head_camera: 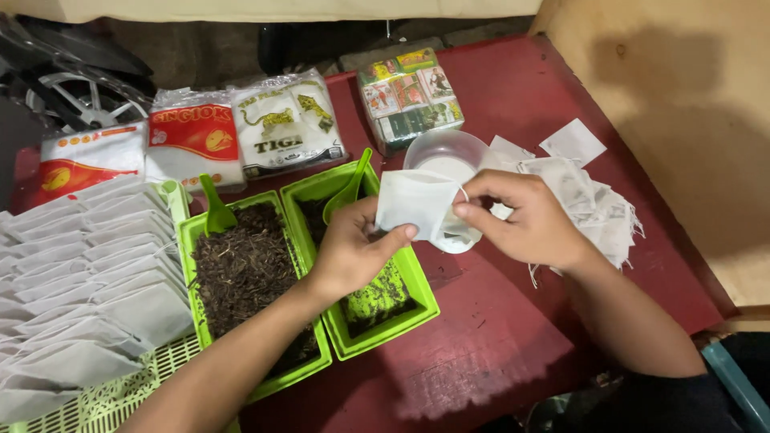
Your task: Filling small bags with tea leaves and a white powder additive using scoops
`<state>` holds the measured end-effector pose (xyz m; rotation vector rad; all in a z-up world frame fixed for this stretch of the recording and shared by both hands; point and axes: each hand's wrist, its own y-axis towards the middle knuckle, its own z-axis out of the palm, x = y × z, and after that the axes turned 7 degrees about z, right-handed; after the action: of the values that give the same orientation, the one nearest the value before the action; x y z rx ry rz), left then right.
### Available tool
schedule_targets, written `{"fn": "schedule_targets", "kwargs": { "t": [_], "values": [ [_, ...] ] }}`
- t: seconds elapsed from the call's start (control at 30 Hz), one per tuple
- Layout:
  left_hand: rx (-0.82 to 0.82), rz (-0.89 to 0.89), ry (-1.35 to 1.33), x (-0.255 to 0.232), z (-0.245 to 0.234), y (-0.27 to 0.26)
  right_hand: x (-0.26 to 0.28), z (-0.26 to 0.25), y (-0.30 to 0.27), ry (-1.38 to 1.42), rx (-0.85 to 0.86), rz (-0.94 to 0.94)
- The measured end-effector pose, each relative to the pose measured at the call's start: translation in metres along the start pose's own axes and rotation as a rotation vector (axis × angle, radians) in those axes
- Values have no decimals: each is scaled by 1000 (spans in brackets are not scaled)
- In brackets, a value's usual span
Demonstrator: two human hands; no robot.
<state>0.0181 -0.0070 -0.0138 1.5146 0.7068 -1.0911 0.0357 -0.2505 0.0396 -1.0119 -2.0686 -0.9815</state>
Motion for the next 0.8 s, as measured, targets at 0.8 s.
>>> {"fn": "schedule_targets", "kwargs": {
  "t": [0.8],
  "values": [
    [-99, 45, -56, 25, 37, 26, -10, -13, -30, -476, 614, 471]
  ]
}}
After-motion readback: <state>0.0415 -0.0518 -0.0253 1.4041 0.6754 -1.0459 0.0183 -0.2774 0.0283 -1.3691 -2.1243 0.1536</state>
